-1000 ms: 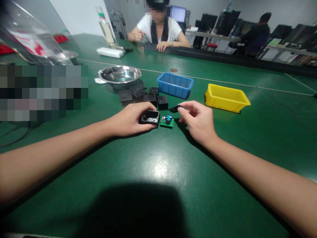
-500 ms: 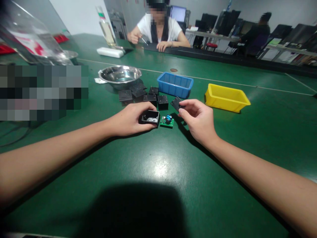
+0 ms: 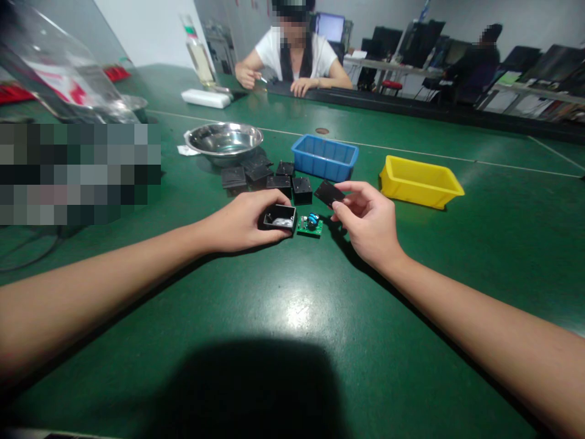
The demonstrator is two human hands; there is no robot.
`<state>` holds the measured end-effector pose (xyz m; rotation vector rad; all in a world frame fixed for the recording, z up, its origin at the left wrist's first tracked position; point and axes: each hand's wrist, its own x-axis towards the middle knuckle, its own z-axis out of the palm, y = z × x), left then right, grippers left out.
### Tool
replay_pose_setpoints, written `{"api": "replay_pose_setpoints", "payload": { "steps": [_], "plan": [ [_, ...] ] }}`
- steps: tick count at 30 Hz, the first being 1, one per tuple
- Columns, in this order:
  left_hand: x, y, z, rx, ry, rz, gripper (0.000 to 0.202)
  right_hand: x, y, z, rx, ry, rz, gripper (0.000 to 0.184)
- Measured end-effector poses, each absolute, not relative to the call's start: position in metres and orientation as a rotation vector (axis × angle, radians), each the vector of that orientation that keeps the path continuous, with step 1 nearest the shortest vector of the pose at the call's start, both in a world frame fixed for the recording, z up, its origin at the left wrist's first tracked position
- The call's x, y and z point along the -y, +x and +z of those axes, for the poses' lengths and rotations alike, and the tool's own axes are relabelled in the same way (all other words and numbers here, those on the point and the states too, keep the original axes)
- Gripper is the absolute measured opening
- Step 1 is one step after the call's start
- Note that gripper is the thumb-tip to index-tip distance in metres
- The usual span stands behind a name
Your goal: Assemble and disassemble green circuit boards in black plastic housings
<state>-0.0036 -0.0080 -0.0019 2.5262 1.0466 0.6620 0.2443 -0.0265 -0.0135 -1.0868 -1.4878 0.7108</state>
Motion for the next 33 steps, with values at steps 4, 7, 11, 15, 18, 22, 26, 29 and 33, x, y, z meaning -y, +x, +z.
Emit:
{"api": "replay_pose_setpoints", "payload": {
  "steps": [4, 7, 11, 15, 18, 22, 26, 29, 33],
  "plan": [
    [0.0081, -0.0033, -0.0017, -1.043, 2.526, 0.661, 0.032, 0.0265, 0.2441, -0.0133, 1.492, -1.083, 0.706, 0.022],
    [0.0078, -0.0034, -0.0016, -1.042, 2.526, 0.665, 0.031, 0.0268, 0.2441, -0.0128, 1.513, -1.093, 0.695, 0.022],
    [0.0080, -0.0037, -0.0012, -1.043, 2.535, 0.664, 0.032, 0.0270, 0.2446, -0.0128, 1.519, -1.095, 0.682, 0.021],
    [0.0091, -0.0040, -0.0005, -1.043, 2.535, 0.657, 0.032, 0.0267, 0.2448, -0.0131, 1.507, -1.081, 0.695, 0.022],
    [0.0099, -0.0039, -0.0001, -1.045, 2.527, 0.664, 0.031, 0.0263, 0.2446, -0.0133, 1.501, -1.080, 0.693, 0.021],
    [0.0101, -0.0032, -0.0002, -1.031, 2.546, 0.662, 0.033, 0.0259, 0.2443, -0.0132, 1.506, -1.088, 0.681, 0.021],
    [0.0092, -0.0034, -0.0012, -1.003, 2.582, 0.658, 0.036, 0.0261, 0.2436, -0.0126, 1.513, -1.093, 0.674, 0.020],
    [0.0088, -0.0043, -0.0016, -0.993, 2.596, 0.656, 0.037, 0.0262, 0.2432, -0.0123, 1.499, -1.088, 0.686, 0.020],
    [0.0095, -0.0050, -0.0016, -0.995, 2.585, 0.675, 0.037, 0.0259, 0.2439, -0.0123, 1.471, -1.064, 0.715, 0.018]
  ]
}}
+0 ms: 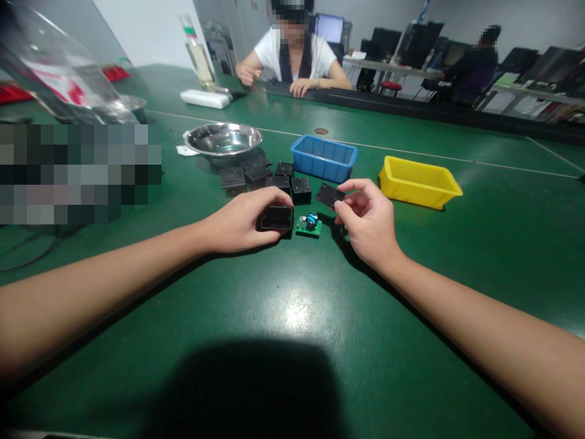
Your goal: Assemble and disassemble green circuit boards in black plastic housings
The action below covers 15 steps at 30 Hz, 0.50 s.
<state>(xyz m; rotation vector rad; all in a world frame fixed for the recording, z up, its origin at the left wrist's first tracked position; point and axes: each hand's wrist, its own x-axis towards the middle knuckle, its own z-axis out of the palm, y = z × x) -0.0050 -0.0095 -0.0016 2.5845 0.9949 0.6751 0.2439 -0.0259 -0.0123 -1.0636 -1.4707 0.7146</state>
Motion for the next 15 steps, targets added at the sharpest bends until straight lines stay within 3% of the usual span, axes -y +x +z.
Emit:
{"api": "replay_pose_setpoints", "payload": {
  "steps": [3, 15],
  "plan": [
    [0.0105, -0.0053, -0.0019, -1.003, 2.576, 0.691, 0.036, 0.0259, 0.2451, -0.0119, 1.499, -1.097, 0.712, 0.004],
    [0.0099, -0.0050, -0.0014, -0.998, 2.547, 0.705, 0.034, 0.0242, 0.2449, -0.0144, 1.528, -1.073, 0.712, 0.014]
  ]
}}
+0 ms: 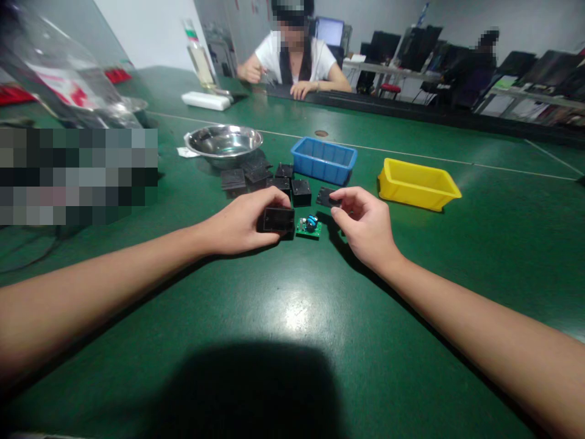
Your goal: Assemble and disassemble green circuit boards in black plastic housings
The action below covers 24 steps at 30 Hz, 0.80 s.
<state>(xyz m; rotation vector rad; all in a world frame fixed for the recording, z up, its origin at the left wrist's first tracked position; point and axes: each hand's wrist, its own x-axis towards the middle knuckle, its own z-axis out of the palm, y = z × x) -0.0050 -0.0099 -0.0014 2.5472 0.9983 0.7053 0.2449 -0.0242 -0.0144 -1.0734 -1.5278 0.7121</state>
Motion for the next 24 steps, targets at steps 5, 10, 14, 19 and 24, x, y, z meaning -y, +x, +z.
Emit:
{"api": "replay_pose_setpoints", "payload": {
  "steps": [5, 10, 14, 19, 24],
  "plan": [
    [0.0106, -0.0047, -0.0014, -0.998, 2.536, 0.715, 0.034, 0.0234, 0.2445, -0.0159, 1.498, -1.052, 0.740, 0.028],
    [0.0105, -0.0049, -0.0012, -1.013, 2.529, 0.734, 0.033, 0.0244, 0.2442, -0.0150, 1.479, -1.046, 0.787, 0.032],
    [0.0099, -0.0050, -0.0020, -1.014, 2.533, 0.756, 0.034, 0.0245, 0.2445, -0.0145, 1.468, -1.045, 0.796, 0.038],
    [0.0092, -0.0047, -0.0033, -1.021, 2.530, 0.777, 0.033, 0.0238, 0.2450, -0.0154, 1.483, -1.050, 0.770, 0.034],
    [0.0092, -0.0039, -0.0032, -1.041, 2.555, 0.842, 0.034, 0.0235, 0.2446, -0.0158, 1.484, -1.061, 0.784, 0.030]
  ]
}}
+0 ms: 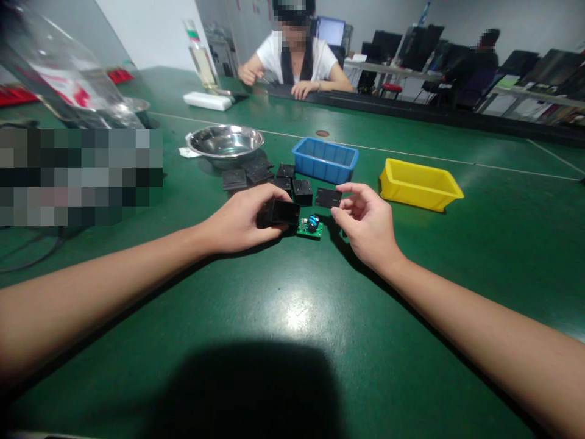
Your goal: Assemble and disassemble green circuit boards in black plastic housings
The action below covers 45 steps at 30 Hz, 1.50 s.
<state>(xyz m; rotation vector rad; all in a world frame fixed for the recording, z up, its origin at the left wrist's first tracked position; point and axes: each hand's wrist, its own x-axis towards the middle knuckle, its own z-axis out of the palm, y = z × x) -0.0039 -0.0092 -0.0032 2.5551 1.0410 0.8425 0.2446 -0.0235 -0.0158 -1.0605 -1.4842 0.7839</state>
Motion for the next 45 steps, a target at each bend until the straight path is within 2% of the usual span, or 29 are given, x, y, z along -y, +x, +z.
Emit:
{"api": "replay_pose_setpoints", "payload": {
  "steps": [4, 17, 45],
  "plan": [
    [0.0100, -0.0034, -0.0020, -1.115, 2.511, 0.914, 0.028, 0.0234, 0.2440, -0.0157, 1.457, -1.060, 0.797, 0.031],
    [0.0109, -0.0017, -0.0007, -1.179, 2.456, 0.965, 0.026, 0.0227, 0.2444, -0.0146, 1.449, -1.140, 0.806, 0.034],
    [0.0118, -0.0023, -0.0012, -1.085, 2.381, 1.118, 0.036, 0.0223, 0.2450, -0.0154, 1.499, -1.125, 0.784, 0.029]
  ]
}}
